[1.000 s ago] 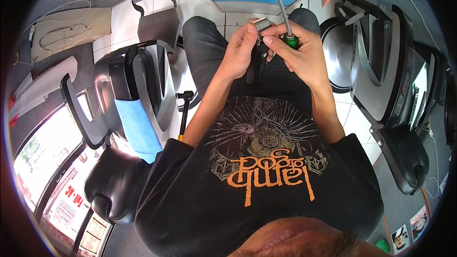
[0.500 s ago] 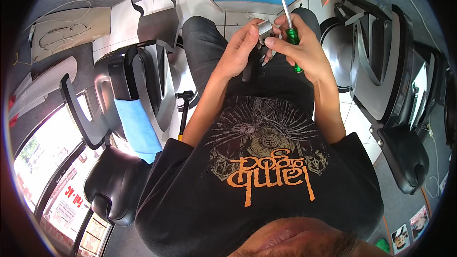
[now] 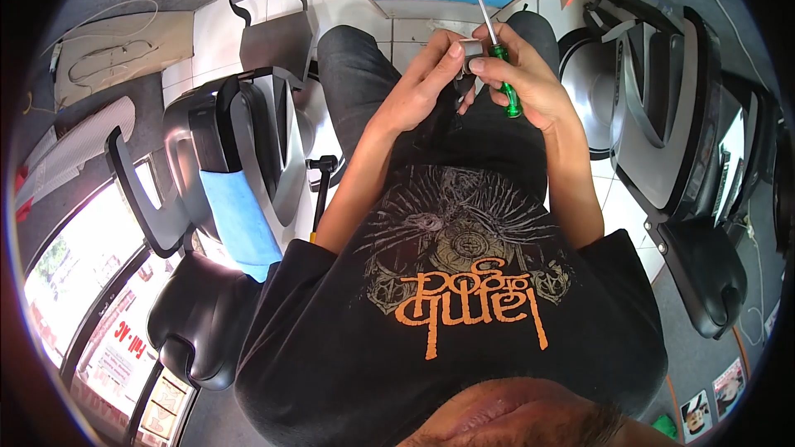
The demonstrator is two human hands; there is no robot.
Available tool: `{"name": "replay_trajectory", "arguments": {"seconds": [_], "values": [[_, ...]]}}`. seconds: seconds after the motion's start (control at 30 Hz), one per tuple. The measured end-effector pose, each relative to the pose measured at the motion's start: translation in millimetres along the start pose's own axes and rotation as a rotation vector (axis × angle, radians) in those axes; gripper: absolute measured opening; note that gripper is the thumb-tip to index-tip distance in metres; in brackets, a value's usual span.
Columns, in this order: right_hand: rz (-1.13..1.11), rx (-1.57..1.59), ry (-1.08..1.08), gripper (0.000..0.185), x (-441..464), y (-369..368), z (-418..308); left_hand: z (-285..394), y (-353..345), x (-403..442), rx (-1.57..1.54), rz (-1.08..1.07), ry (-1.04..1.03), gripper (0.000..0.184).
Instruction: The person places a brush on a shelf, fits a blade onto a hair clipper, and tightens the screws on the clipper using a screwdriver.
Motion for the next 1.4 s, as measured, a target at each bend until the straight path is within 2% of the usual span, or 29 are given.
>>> {"name": "replay_trajectory", "arguments": {"seconds": [0.23, 0.37, 0.43, 0.47, 0.57, 0.67, 0.77, 0.97, 1.07, 1.17, 1.27, 1.4], "values": [[-0.084, -0.138, 0.045, 0.06, -3.2, 2.1, -11.9, 0.6, -9.3, -5.7, -0.014, -0.135, 0.101, 0.058], [-0.153, -0.12, 0.074, 0.058, -0.7, 0.5, -9.9, -6.5, -3.6, -5.1, 0.005, -0.068, 0.118, 0.057], [-0.095, -0.13, 0.113, 0.056, -1.3, 0.8, -11.1, 0.7, -4.6, -8.9, -0.099, -0.156, 0.229, 0.057], [-0.067, -0.136, 0.133, 0.055, -1.7, 0.2, -11.7, 0.4, -1.5, -7.7, -0.078, -0.134, 0.218, 0.056], [0.056, -0.128, 0.377, 0.044, -4.1, -0.2, -14.0, 0.2, 4.2, -2.5, -0.061, -0.059, 0.179, 0.053], [0.11, -0.003, 0.408, 0.026, -12.2, -5.4, -15.1, 0.3, 3.0, 1.5, -0.107, 0.037, 0.144, 0.05], [0.096, -0.036, 0.373, 0.014, -17.9, -9.9, -19.6, -7.0, 3.8, 6.0, -0.119, 0.076, 0.142, 0.047], [0.274, -0.324, 0.639, 0.015, -31.3, -12.0, -32.9, -10.6, 4.2, 4.4, -0.145, 0.123, 0.173, 0.054], [0.269, -0.342, 0.752, 0.015, -32.1, -13.9, -35.6, -11.3, 3.8, 3.2, -0.147, 0.141, 0.194, 0.055], [0.24, -0.26, 0.515, 0.015, -25.9, -10.0, -26.9, -12.5, 6.3, 1.6, -0.111, 0.152, 0.206, 0.054], [0.297, -0.398, 0.517, 0.015, -26.3, -8.7, -26.8, -13.0, 7.8, 3.1, -0.063, 0.179, 0.184, 0.051], [0.322, -0.414, 0.552, 0.018, -27.4, -6.0, -24.5, -10.5, 9.0, 5.5, 0.071, 0.18, 0.101, 0.047]]}}
Point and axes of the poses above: each hand's wrist, its own x-axis towards the middle knuckle, its own y-axis out of the back of the hand, z = x × y, the point moved 7 cm from there along x, towards the middle knuckle, and after that the axes turned 14 degrees about z, right-handed, at the moved point
